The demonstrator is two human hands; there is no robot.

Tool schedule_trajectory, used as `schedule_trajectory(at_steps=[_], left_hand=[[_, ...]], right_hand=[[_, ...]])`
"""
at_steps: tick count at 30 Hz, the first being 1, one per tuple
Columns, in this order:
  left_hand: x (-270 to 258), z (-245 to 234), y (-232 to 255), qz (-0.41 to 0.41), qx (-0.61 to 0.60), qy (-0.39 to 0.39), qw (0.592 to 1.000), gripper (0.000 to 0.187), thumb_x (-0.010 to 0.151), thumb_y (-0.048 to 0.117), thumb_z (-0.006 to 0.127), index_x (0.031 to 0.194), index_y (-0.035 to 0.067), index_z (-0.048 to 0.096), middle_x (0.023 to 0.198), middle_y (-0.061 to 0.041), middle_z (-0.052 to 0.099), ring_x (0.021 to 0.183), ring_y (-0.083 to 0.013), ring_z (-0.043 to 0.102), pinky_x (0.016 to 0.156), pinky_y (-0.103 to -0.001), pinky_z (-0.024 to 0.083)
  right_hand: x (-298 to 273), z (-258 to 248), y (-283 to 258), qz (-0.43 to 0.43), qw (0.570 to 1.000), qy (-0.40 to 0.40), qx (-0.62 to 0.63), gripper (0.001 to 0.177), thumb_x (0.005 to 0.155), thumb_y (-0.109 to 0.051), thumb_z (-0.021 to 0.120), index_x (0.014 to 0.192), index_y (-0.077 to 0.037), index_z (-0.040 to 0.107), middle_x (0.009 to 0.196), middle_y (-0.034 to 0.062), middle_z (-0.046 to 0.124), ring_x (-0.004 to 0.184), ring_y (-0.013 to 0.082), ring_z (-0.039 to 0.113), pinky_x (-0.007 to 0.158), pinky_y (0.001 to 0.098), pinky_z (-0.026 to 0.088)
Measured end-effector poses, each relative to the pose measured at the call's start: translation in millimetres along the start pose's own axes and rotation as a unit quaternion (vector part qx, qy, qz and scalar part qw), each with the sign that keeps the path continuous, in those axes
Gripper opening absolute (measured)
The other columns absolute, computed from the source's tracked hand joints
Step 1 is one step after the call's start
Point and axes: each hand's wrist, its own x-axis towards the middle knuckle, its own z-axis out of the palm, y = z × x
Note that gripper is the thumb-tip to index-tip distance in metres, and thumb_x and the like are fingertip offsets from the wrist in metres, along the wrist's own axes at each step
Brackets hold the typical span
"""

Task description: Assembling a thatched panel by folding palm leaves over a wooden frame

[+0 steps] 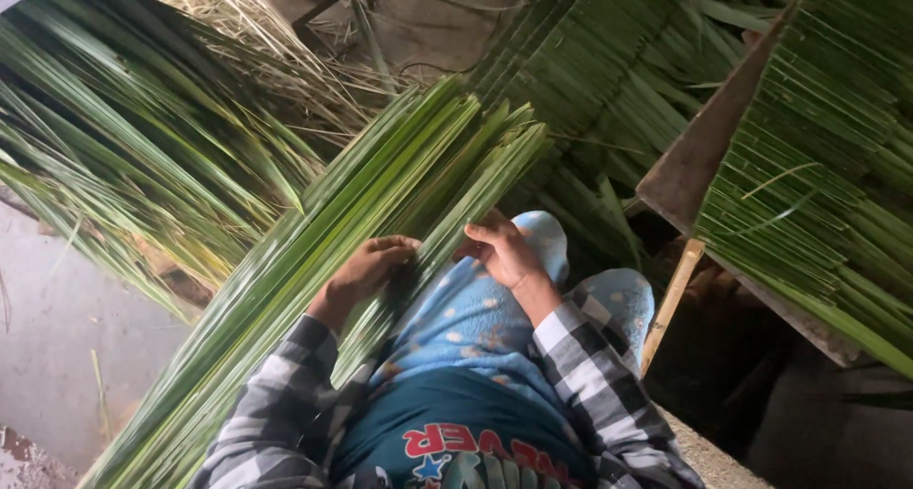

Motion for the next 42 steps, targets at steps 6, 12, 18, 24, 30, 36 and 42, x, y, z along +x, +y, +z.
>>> schedule_trajectory(at_steps=[6, 12, 18, 24, 30, 36, 42], left_hand=[[8.3, 11.0, 1.4, 0.018, 0.097, 0.005, 0.995, 0.028, 0.077, 0.025, 0.089, 0.098, 0.01, 0.08, 0.08, -0.003, 0.071, 0.075, -0.0124, 0.06, 0.066, -0.025, 0.046], [19.8, -8.7, 17.8, 0.042, 0.227, 0.045, 0.972, 0.031, 0.074, 0.038, 0.091, 0.101, 0.026, 0.081, 0.085, 0.003, 0.076, 0.079, -0.0121, 0.068, 0.072, -0.027, 0.05], [19.2, -10.2, 11.2, 0.091, 0.22, 0.039, 0.97, 0.041, 0.076, 0.034, 0.087, 0.116, 0.027, 0.081, 0.096, 0.001, 0.076, 0.082, -0.0104, 0.062, 0.081, -0.026, 0.051], [30.2, -9.7, -18.8, 0.118, 0.261, 0.081, 0.955, 0.043, 0.08, 0.045, 0.085, 0.122, 0.037, 0.078, 0.086, -0.001, 0.071, 0.074, -0.0117, 0.058, 0.071, -0.029, 0.049], [21.4, -2.4, -6.4, 0.13, 0.263, 0.06, 0.954, 0.043, 0.08, 0.037, 0.083, 0.122, 0.029, 0.077, 0.071, -0.002, 0.067, 0.068, -0.0141, 0.057, 0.064, -0.028, 0.047], [13.9, 0.8, -4.2, 0.145, 0.301, 0.085, 0.939, 0.036, 0.08, 0.043, 0.084, 0.113, 0.028, 0.079, 0.073, -0.007, 0.071, 0.067, -0.0204, 0.063, 0.065, -0.036, 0.051], [13.6, 2.3, -5.1, 0.157, 0.322, 0.092, 0.929, 0.042, 0.081, 0.04, 0.084, 0.122, 0.034, 0.076, 0.08, -0.004, 0.076, 0.079, -0.0229, 0.073, 0.073, -0.039, 0.057]], right_hand=[[-2.9, 5.1, 1.5, 0.001, 0.999, 0.047, -0.001, 0.057, 0.084, -0.002, 0.08, 0.137, -0.013, 0.059, 0.111, 0.0055, 0.06, 0.097, 0.0334, 0.072, 0.09, 0.0585, 0.062], [-18.1, 37.4, -23.6, 0.028, 0.995, 0.085, -0.033, 0.078, 0.083, -0.01, 0.083, 0.151, -0.008, 0.046, 0.147, 0.018, 0.047, 0.135, 0.0454, 0.044, 0.114, 0.0743, 0.024], [10.6, -35.5, 17.3, 0.019, 0.993, 0.111, 0.018, 0.042, 0.083, 0.001, 0.079, 0.122, -0.011, 0.069, 0.111, 0.0127, 0.07, 0.095, 0.035, 0.073, 0.084, 0.0557, 0.063], [1.4, -6.5, 0.7, 0.025, 0.992, 0.12, 0.03, 0.029, 0.082, 0.003, 0.078, 0.107, -0.008, 0.071, 0.103, 0.0174, 0.074, 0.086, 0.0359, 0.074, 0.078, 0.0565, 0.064], [1.5, -3.0, -2.8, 0.032, 0.993, 0.11, 0.022, 0.024, 0.08, 0.005, 0.08, 0.1, -0.007, 0.072, 0.1, 0.0164, 0.076, 0.084, 0.034, 0.075, 0.075, 0.0542, 0.065], [6.6, -21.2, 7.1, 0.025, 0.993, 0.109, 0.04, 0.02, 0.079, 0.009, 0.08, 0.092, -0.004, 0.071, 0.096, 0.0204, 0.075, 0.08, 0.0371, 0.075, 0.072, 0.058, 0.063], [10.8, -16.4, 9.2, 0.021, 0.992, 0.123, 0.005, 0.029, 0.084, -0.005, 0.083, 0.11, -0.004, 0.07, 0.101, 0.0156, 0.075, 0.086, 0.0339, 0.075, 0.071, 0.057, 0.065]])
